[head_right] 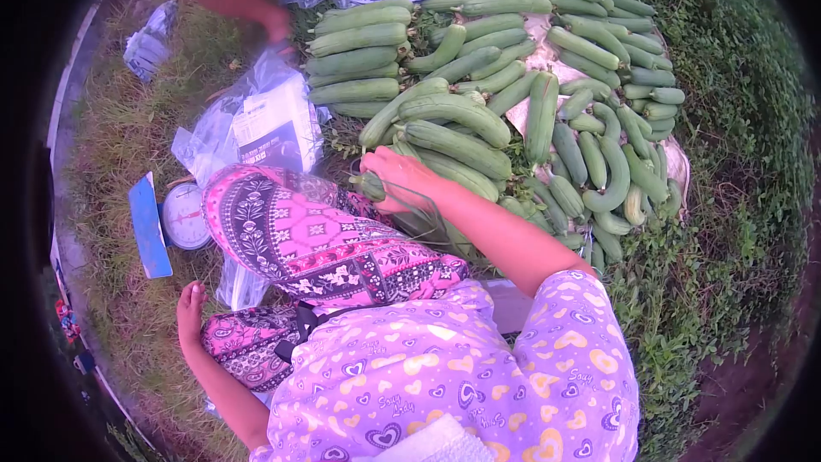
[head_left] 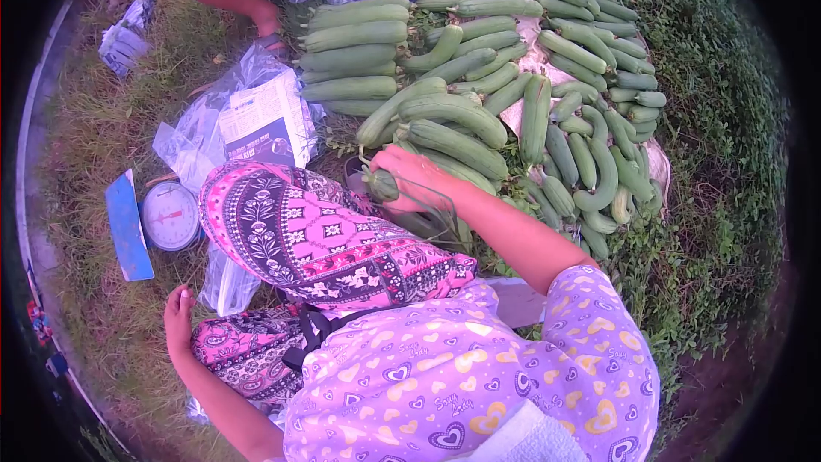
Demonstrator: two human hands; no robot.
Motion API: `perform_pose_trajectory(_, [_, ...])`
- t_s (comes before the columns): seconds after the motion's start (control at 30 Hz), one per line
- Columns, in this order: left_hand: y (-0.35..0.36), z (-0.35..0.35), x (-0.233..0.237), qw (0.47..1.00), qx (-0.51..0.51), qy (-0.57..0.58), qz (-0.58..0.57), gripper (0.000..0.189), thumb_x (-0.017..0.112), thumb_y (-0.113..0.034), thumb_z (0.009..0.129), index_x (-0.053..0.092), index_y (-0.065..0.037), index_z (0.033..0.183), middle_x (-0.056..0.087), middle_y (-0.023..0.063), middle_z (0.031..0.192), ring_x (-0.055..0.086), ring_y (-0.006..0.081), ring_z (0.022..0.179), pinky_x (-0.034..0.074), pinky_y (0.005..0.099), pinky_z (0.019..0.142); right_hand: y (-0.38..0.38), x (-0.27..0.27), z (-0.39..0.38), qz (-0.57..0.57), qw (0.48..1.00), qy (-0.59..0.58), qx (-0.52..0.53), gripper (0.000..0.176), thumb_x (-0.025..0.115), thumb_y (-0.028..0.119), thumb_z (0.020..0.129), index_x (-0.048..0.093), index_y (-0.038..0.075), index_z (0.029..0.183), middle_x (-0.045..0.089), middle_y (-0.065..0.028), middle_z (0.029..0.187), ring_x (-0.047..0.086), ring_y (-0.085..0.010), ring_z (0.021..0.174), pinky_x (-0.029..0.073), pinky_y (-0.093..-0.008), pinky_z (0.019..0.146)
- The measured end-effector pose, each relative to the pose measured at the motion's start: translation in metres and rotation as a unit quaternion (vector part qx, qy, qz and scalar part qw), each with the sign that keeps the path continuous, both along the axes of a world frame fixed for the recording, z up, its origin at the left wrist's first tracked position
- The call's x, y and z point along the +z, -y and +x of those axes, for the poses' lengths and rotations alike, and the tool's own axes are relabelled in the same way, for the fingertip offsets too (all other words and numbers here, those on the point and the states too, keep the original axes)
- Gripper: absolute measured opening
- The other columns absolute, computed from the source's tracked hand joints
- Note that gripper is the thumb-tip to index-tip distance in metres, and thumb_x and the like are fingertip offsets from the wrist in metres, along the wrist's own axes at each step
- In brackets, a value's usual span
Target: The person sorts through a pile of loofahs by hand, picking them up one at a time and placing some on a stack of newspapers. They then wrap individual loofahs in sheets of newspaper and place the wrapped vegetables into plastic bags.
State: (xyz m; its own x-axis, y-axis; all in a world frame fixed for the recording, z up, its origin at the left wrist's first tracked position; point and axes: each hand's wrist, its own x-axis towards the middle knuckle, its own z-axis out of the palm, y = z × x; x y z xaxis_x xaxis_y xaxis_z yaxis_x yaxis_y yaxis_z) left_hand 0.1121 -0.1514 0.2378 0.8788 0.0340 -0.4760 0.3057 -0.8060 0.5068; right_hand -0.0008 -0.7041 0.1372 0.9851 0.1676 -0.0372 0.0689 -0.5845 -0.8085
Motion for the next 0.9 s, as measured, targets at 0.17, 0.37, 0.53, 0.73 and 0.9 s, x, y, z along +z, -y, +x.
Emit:
perform_pose_trajectory(0.17, [-0.003,0.007,-0.006,1.000,-0.012,0.008,-0.004,0.039,0.053,-0.027,0.095,0.054,0.003,0.120,0.062,0.0109,0.105,0.057,0.0156,0.089,0.046,0.0289,0.082,0.004,-0.001,0.032,-0.139,0.990,-0.028,-0.003,0.061,0.077,0.013,0.059,0.046,0.005,0.111,0.050,-0.0200,0.103,0.058,-0.0398,0.091,0.048,-0.0457,0.079])
perform_pose_trajectory(0.37, [0.022,0.006,-0.001,0.999,-0.038,0.007,0.029,0.038,0.054,-0.025,0.094,0.054,0.005,0.117,0.063,0.0086,0.097,0.056,0.0135,0.083,0.045,0.0277,0.077,0.000,-0.099,0.023,-0.241,0.967,-0.031,-0.076,0.058,0.077,0.015,0.061,0.047,0.007,0.110,0.046,-0.0206,0.114,0.048,-0.0362,0.108,0.043,-0.0458,0.085])
perform_pose_trajectory(0.53, [0.011,0.013,-0.015,0.998,-0.054,0.000,0.042,0.038,0.055,-0.025,0.093,0.056,0.005,0.117,0.063,0.0082,0.096,0.058,0.0143,0.081,0.047,0.0293,0.076,0.002,-0.059,0.004,-0.216,0.974,-0.044,-0.059,0.062,0.081,0.022,0.061,0.050,0.008,0.113,0.046,-0.0156,0.112,0.046,-0.0327,0.108,0.043,-0.0436,0.086])
perform_pose_trajectory(0.73, [0.004,0.015,-0.012,0.999,-0.005,-0.043,0.023,0.039,0.055,-0.029,0.094,0.055,0.003,0.117,0.063,0.0067,0.096,0.058,0.0127,0.082,0.044,0.0268,0.068,0.032,-0.046,-0.002,-0.067,0.997,-0.021,-0.032,0.054,0.078,0.025,0.068,0.056,0.008,0.114,0.050,-0.0124,0.111,0.048,-0.0308,0.108,0.044,-0.0413,0.091])
perform_pose_trajectory(0.9, [0.017,0.025,-0.011,0.999,0.005,-0.034,0.018,0.039,0.055,-0.029,0.094,0.055,0.003,0.117,0.063,0.0058,0.096,0.058,0.0120,0.081,0.043,0.0257,0.068,0.090,-0.026,0.002,-0.044,0.993,-0.041,-0.101,0.041,0.073,0.025,0.075,0.059,0.008,0.110,0.054,-0.0121,0.111,0.052,-0.0305,0.109,0.044,-0.0410,0.093])
